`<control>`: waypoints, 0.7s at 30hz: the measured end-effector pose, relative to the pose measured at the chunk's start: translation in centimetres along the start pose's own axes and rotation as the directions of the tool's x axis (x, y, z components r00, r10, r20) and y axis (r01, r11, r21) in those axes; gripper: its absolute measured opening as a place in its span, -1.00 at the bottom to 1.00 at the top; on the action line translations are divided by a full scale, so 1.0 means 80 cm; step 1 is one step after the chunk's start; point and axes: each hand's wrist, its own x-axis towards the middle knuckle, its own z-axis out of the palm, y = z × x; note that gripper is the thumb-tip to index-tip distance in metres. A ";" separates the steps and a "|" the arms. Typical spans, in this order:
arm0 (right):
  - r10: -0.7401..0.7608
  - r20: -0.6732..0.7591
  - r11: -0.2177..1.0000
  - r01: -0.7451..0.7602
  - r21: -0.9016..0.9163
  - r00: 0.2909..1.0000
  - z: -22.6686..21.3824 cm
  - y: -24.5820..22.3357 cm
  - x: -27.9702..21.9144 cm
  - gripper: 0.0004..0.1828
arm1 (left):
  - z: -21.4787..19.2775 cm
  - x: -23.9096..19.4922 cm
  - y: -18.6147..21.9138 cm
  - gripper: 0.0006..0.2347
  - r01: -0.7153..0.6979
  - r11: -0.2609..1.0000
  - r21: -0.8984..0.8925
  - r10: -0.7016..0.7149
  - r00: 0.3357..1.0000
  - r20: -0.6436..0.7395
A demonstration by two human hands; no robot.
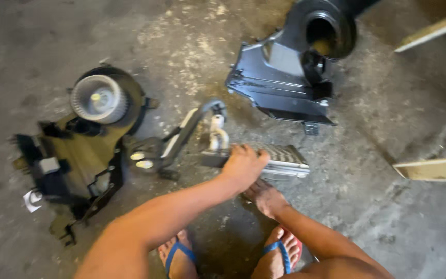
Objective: The person assembles a car air conditioning unit by hand, attaching a fan housing to a plastic casing, then connecting a radiator and hoses. They use a screwdriver to tighten screws on the casing and secure the components together on the floor.
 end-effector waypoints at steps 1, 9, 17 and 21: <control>0.026 0.047 1.000 -0.025 -0.019 0.999 -0.001 -0.001 0.002 -0.45 | 0.007 0.003 0.000 -0.67 0.014 0.999 -0.041 -0.014 1.000 0.012; 0.070 0.109 0.983 -0.050 -0.177 0.992 -0.012 -0.010 0.006 -0.27 | 0.053 0.012 0.006 -0.60 -0.056 0.998 -0.021 0.056 0.998 0.038; 0.077 0.083 0.997 -0.075 -0.025 0.994 -0.003 -0.007 -0.002 -0.37 | 0.047 0.018 0.001 -0.57 -0.037 0.995 -0.095 0.040 0.999 0.022; 0.106 0.110 0.994 -0.103 -0.033 0.988 0.029 0.017 -0.005 -0.40 | 0.032 0.005 -0.003 -0.59 -0.164 0.982 -0.093 0.140 0.965 -0.224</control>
